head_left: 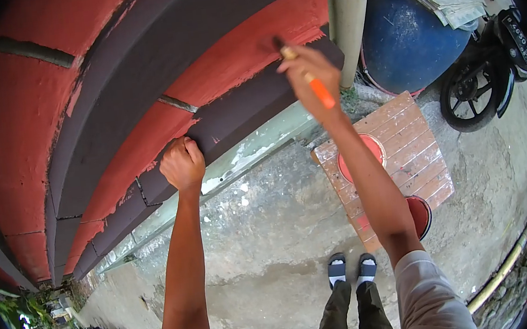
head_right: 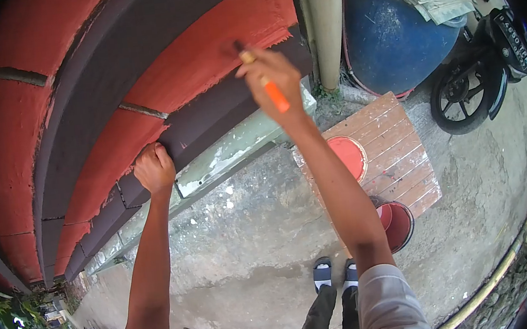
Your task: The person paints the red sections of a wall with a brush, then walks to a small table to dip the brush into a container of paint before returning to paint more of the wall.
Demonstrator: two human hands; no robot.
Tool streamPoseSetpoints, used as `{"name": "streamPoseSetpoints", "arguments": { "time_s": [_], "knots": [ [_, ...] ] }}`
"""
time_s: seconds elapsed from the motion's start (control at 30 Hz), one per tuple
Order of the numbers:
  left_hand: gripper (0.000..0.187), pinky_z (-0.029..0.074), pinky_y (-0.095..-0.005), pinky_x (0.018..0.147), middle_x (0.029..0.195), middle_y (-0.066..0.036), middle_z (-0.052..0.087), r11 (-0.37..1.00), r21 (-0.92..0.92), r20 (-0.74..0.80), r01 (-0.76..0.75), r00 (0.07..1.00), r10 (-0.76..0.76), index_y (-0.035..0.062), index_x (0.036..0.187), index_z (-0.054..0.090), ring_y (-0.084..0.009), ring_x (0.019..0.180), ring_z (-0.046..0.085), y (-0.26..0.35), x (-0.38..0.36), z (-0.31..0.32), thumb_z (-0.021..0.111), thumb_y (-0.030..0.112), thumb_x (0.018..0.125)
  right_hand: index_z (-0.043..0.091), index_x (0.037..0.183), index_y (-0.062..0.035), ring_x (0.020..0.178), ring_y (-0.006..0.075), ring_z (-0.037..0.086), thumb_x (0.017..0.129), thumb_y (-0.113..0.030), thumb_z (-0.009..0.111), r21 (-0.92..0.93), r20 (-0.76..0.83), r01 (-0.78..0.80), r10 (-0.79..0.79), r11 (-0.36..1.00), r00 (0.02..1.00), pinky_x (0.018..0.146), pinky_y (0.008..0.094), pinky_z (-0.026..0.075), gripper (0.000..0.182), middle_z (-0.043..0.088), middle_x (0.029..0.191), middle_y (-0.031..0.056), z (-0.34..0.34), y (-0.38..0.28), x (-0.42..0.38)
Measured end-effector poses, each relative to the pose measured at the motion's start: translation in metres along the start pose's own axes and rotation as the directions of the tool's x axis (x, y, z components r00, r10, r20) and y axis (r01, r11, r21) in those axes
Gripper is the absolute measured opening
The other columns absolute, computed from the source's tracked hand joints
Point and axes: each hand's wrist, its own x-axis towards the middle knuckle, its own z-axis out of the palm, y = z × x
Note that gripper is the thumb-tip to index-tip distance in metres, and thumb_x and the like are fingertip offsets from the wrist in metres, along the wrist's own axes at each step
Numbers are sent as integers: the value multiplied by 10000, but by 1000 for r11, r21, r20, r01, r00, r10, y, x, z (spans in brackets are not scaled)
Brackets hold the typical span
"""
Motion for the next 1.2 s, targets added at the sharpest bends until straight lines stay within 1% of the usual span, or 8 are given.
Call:
{"name": "streamPoseSetpoints", "arguments": {
  "time_s": [0.1, 0.33, 0.43, 0.63, 0.73, 0.87, 1.03, 1.2],
  "knots": [
    [292, 517, -538, 600, 736, -186, 695, 1000, 24, -3, 10, 1000, -9, 52, 760, 700, -429, 641, 672, -1, -1, 0, 572, 249, 932, 788, 967, -39, 1169, 282, 715, 935, 8, 661, -188, -165, -49, 18, 981, 986, 977, 350, 542, 139, 743, 1220, 203, -20, 19, 14],
    [294, 520, -553, 611, 727, -200, 691, 998, 7, 27, 63, 998, -64, 54, 759, 705, -436, 656, 675, 1, 0, -2, 582, 262, 927, 779, 961, -44, 1137, 334, 722, 939, 0, 651, -229, -519, -220, 72, 948, 852, 979, 378, 539, 137, 746, 1199, 210, -11, 21, 25],
    [292, 519, -563, 656, 785, -202, 709, 994, 1, 86, 106, 991, -106, 48, 791, 709, -443, 714, 685, 0, -2, -3, 569, 256, 941, 779, 963, -43, 1113, 324, 731, 945, -3, 651, -52, -457, -335, 276, 941, 845, 968, 361, 537, 135, 761, 1150, 204, -14, 22, 34],
    [282, 529, -539, 597, 739, -175, 704, 999, 11, 5, 42, 999, -42, 57, 767, 716, -422, 649, 681, 1, 1, 0, 586, 258, 916, 777, 935, -60, 1004, 273, 754, 914, 14, 675, -57, -178, -173, 160, 983, 971, 873, 328, 547, 128, 775, 1070, 170, 7, -9, 11],
    [276, 529, -541, 604, 750, -173, 708, 1000, 10, 19, 28, 999, -28, 60, 773, 720, -419, 656, 685, 2, 1, -2, 583, 252, 917, 787, 939, -44, 987, 260, 750, 930, 10, 674, 120, 16, -383, 384, 916, 923, 882, 326, 560, 125, 773, 1049, 153, 14, -46, 6],
    [279, 529, -539, 604, 746, -176, 707, 999, 27, 9, 30, 1000, -30, 62, 774, 720, -420, 652, 683, -1, -1, -1, 583, 256, 919, 774, 1110, -18, 1001, 249, 747, 962, -4, 668, 18, -358, -172, 167, 985, 919, 907, 332, 559, 182, 779, 1066, 143, -7, -17, 19],
    [282, 528, -537, 602, 730, -183, 699, 998, 3, 18, 56, 998, -56, 65, 777, 720, -423, 646, 679, 2, 1, -2, 583, 264, 920, 707, 1262, -17, 922, 247, 765, 972, -75, 681, -33, -364, -360, 324, 932, 873, 826, 358, 589, 297, 769, 1045, 172, 42, -33, 12],
    [281, 525, -539, 600, 733, -179, 701, 1000, 2, 5, 21, 1000, -21, 60, 774, 717, -428, 645, 675, -2, -1, 0, 584, 262, 918, 657, 1219, 6, 898, 193, 740, 960, -34, 690, 289, -247, -402, 473, 869, 846, 818, 327, 577, 264, 748, 979, 122, 95, -73, -25]
  ]
}}
